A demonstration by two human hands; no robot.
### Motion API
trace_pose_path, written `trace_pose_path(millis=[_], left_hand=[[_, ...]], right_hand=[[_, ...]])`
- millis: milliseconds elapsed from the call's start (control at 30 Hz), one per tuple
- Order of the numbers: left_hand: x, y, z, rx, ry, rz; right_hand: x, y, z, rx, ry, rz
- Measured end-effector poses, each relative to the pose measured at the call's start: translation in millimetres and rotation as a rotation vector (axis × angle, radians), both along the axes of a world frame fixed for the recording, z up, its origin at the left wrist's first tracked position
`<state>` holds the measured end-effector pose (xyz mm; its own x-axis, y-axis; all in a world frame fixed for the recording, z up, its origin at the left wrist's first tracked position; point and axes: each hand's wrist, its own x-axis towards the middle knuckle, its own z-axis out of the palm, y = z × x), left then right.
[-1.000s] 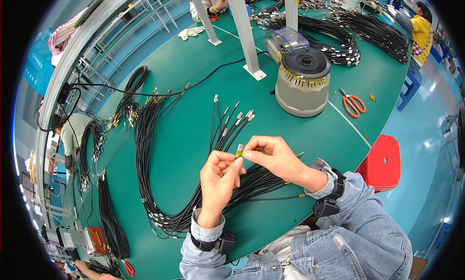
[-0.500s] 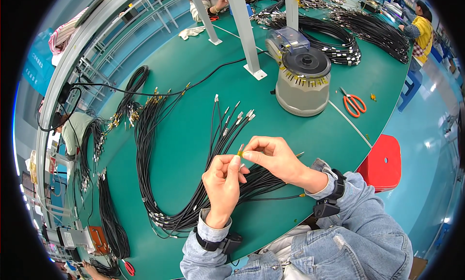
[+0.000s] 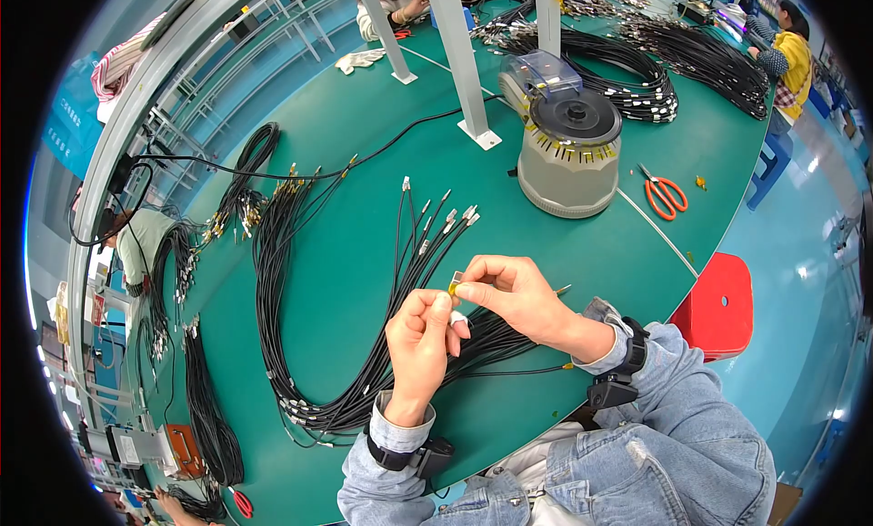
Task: Assembling wire harnesses by attaching small connector components to individual wire ends.
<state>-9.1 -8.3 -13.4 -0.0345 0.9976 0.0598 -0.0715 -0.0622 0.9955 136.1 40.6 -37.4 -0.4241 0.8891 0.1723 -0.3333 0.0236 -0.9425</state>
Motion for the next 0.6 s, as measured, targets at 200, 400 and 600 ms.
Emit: trace_pose_path(millis=[200, 400, 600], left_hand=[[-10.1, 2.6, 6.4, -0.104, -0.088, -0.132], [-15.7, 5.3, 3.1, -0.172, -0.183, -0.324], [-21.6, 8.8, -0.3, -0.221, -0.265, -0.453]], right_hand=[[-0.9, 0.7, -2.2, -0.008, 0.096, 0.067], [-4.4, -1.1, 0.2, 0.023, 0.162, 0.090], [-3.8, -2.1, -3.2, 0.247, 0.113, 0.024]])
